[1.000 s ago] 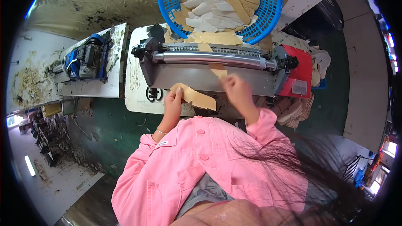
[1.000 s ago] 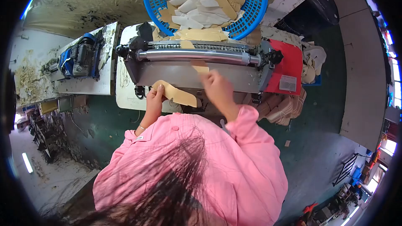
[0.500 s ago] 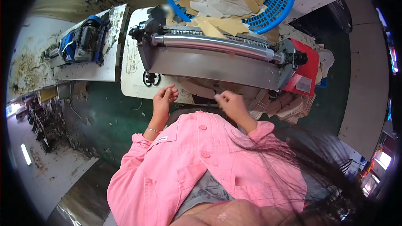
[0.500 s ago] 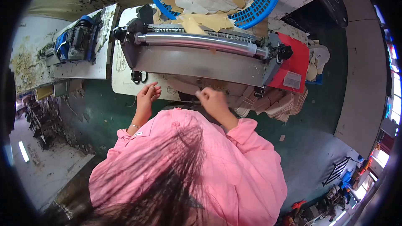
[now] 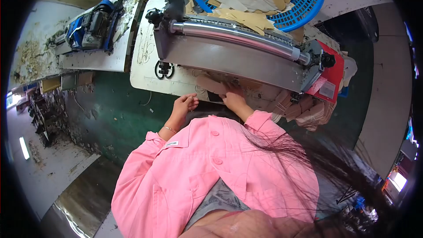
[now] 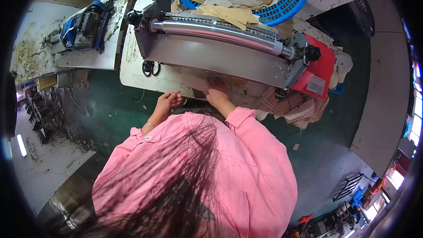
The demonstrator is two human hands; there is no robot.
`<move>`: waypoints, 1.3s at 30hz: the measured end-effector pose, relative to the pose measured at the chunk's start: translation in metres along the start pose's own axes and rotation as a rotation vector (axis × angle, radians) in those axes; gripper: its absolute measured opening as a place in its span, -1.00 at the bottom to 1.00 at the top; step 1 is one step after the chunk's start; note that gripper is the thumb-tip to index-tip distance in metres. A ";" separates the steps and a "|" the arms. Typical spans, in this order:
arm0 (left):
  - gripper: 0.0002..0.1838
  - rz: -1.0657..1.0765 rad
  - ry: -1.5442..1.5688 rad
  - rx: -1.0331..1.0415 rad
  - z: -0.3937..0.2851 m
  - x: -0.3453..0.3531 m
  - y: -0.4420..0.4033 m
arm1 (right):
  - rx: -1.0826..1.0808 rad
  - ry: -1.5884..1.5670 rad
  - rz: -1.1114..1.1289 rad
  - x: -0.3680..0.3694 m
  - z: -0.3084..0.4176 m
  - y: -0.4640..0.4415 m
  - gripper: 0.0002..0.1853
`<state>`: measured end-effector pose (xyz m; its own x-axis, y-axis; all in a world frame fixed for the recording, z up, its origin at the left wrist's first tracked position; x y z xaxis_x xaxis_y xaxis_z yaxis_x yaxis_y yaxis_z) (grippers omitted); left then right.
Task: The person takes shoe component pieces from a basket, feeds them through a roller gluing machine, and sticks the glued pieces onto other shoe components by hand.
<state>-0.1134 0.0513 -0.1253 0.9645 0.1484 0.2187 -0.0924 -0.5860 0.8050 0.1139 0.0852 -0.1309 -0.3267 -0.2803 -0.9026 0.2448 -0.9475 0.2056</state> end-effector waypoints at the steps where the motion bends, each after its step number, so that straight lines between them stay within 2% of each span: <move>1: -0.65 0.006 0.017 0.002 0.002 0.000 -0.002 | 0.003 -0.012 -0.025 -0.002 -0.001 0.002 -0.35; 5: -0.65 0.037 0.064 -0.021 0.010 0.009 -0.008 | 0.059 -0.047 -0.060 -0.019 0.003 0.005 -0.33; 6: -0.64 0.052 0.069 -0.036 0.012 0.013 -0.011 | 0.122 -0.122 0.063 -0.013 0.001 0.006 -0.33; 8: -0.61 0.231 0.190 -0.026 0.010 0.035 -0.017 | 0.249 -0.270 0.310 0.000 -0.003 0.013 -0.33; 11: -0.56 0.354 0.322 0.029 -0.007 0.063 -0.004 | -0.024 -0.502 -0.072 -0.065 0.031 0.025 -0.34; 12: -0.53 0.373 0.355 0.050 -0.018 0.073 0.007 | -0.041 -0.545 -0.062 -0.077 0.040 0.029 -0.35; 15: -0.57 0.376 0.113 0.361 -0.069 0.103 0.047 | 0.028 -0.605 -0.019 -0.093 0.046 0.035 -0.33; 16: -0.59 0.397 0.028 0.393 -0.069 0.103 0.046 | 0.021 -0.510 -0.097 -0.106 0.046 0.035 -0.34; 19: -0.65 0.327 -0.428 0.372 -0.069 0.102 0.049 | 0.049 -0.757 -0.263 -0.162 0.058 0.028 -0.42; 20: -0.63 0.361 -0.414 0.362 -0.066 0.105 0.050 | 0.011 -0.727 -0.290 -0.181 0.068 0.023 -0.53; 22: -0.61 0.429 -0.386 0.347 -0.061 0.115 0.052 | -0.022 -0.684 -0.287 -0.171 0.062 0.012 -0.58; 25: -0.56 0.529 0.126 0.056 -0.058 0.129 0.066 | 0.052 -0.755 -0.248 -0.160 0.048 0.004 -0.63; 26: -0.55 0.655 0.354 0.038 -0.067 0.134 0.070 | 0.100 -0.803 -0.227 -0.155 0.043 0.003 -0.65; 29: -0.60 0.615 0.272 0.101 -0.058 0.118 0.050 | 0.177 -0.906 -0.155 -0.137 0.035 0.001 -0.66; 32: -0.61 0.502 -0.007 0.199 -0.057 0.105 0.037 | 0.100 -0.859 -0.198 -0.155 0.048 -0.001 -0.68; 34: -0.61 0.454 -0.152 0.172 -0.058 0.098 0.036 | 0.126 -0.831 -0.178 -0.149 0.045 -0.003 -0.69; 36: -0.61 0.473 -0.032 0.135 -0.061 0.101 0.042 | 0.150 -0.834 -0.158 -0.140 0.042 -0.005 -0.71; 39: -0.51 0.615 0.468 0.001 -0.069 0.118 0.058 | 0.177 -0.877 -0.138 -0.123 0.031 -0.007 -0.70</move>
Point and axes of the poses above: each hand's wrist, its own y-axis away from the middle knuckle, its own x-axis out of the palm, z = x × y, the point moved 9 cm from there along -y, towards the middle knuckle, and after that the axes turned 8 degrees about y, right-handed, at the moved point
